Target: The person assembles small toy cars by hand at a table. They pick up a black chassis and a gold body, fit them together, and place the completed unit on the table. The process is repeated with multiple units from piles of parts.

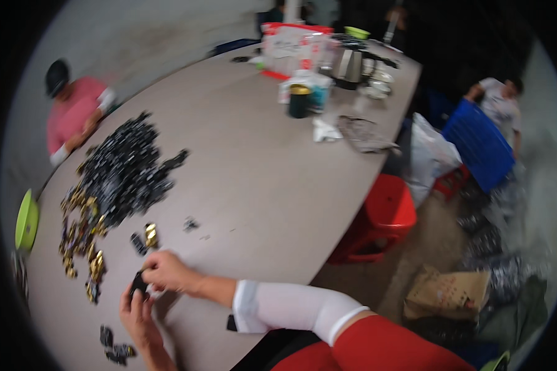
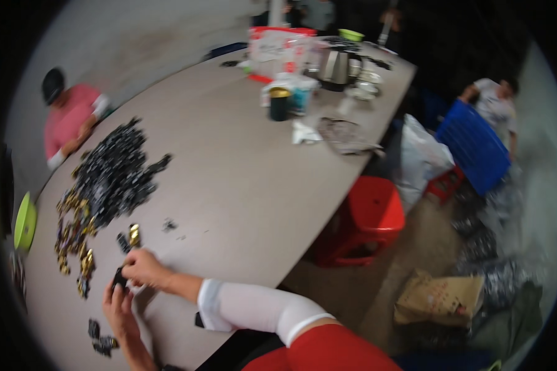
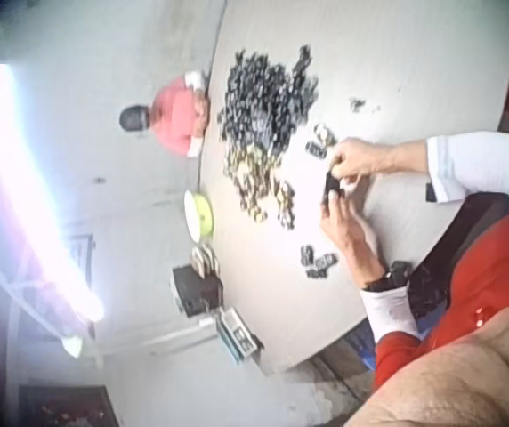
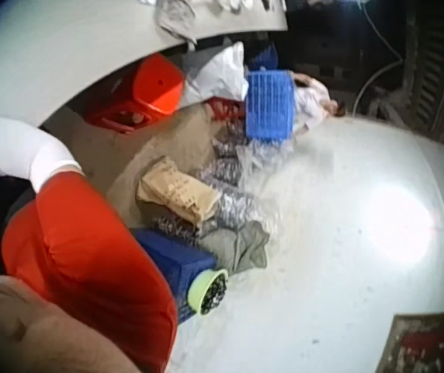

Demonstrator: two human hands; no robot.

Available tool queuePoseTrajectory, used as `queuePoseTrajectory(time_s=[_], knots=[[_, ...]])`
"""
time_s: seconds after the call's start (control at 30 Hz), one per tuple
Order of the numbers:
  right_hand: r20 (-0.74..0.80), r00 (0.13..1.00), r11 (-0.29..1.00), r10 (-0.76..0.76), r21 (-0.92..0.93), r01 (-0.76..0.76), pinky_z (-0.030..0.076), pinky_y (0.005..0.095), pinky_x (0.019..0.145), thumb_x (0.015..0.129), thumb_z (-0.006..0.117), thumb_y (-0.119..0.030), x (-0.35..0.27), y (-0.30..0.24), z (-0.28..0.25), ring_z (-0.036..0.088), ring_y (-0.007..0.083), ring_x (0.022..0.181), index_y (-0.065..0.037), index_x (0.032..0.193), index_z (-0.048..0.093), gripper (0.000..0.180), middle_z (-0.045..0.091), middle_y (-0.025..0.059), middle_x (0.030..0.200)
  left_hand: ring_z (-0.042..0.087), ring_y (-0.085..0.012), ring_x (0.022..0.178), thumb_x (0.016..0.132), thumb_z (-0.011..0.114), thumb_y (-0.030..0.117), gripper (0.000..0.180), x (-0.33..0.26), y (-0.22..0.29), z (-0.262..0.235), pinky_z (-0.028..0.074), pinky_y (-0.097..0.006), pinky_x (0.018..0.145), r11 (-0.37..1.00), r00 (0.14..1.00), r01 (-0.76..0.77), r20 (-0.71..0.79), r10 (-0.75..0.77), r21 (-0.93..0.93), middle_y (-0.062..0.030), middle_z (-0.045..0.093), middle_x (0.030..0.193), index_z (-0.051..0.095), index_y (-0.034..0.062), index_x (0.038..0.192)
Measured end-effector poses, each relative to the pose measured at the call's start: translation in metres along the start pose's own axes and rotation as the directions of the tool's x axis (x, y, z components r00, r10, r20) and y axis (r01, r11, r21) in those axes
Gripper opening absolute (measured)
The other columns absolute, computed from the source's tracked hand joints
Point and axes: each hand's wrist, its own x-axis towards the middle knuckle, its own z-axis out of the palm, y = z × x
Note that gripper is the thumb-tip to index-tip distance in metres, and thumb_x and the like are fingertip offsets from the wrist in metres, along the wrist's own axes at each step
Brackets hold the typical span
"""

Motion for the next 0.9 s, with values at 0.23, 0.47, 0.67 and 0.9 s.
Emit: queuePoseTrajectory(time_s=[0.23,0.47,0.67,0.9], knots=[[-0.085,0.995,0.991,-0.053,0.114,0.063,0.043,0.0256,0.037,0.074,0.060,-0.004,0.001,0.008,-0.008,0.054,0.0133,0.041,0.001,0.075,0.056,0.007,0.057,0.0078,0.060,0.059,-0.0179,0.085,0.093,0.058,0.016,0.034,-0.014,0.010,0.022,0.049,-0.025,0.073,1.000,0.999,0.022,0.035,-0.022,0.012,-0.0141,0.060,0.102,0.054,-0.0121,0.112],[0.104,0.993,0.992,-0.054,0.118,0.042,0.046,0.0247,0.048,0.080,0.059,-0.008,0.006,0.004,0.005,0.056,0.0102,0.053,0.003,0.086,0.061,0.012,0.058,0.0047,0.066,0.055,-0.0125,0.095,0.093,0.057,0.020,0.035,-0.003,0.001,-0.013,0.045,-0.024,0.080,0.999,0.999,-0.038,0.012,0.038,0.003,-0.0063,0.058,0.109,0.053,0.0008,0.122],[0.064,0.998,1.000,0.013,0.009,-0.014,0.050,0.0230,0.059,0.081,0.063,-0.012,-0.003,-0.003,-0.002,0.059,0.0087,0.063,0.002,0.091,0.063,0.017,0.063,0.0049,0.079,0.061,-0.0141,0.084,0.090,0.060,0.011,0.032,-0.016,0.010,0.011,0.054,-0.028,0.075,0.999,0.998,-0.033,-0.055,0.032,-0.024,-0.0111,0.062,0.101,0.055,-0.0060,0.116],[0.051,0.998,0.985,0.034,-0.169,-0.025,0.049,0.0250,0.056,0.078,0.061,-0.008,-0.010,-0.008,0.003,0.059,0.0106,0.058,0.000,0.086,0.062,0.011,0.063,0.0057,0.074,0.064,-0.0143,0.078,0.088,0.061,0.005,0.026,-0.028,0.015,0.001,0.055,-0.026,0.071,0.999,1.000,-0.001,-0.021,0.000,-0.046,-0.0105,0.064,0.091,0.057,-0.0062,0.111]])
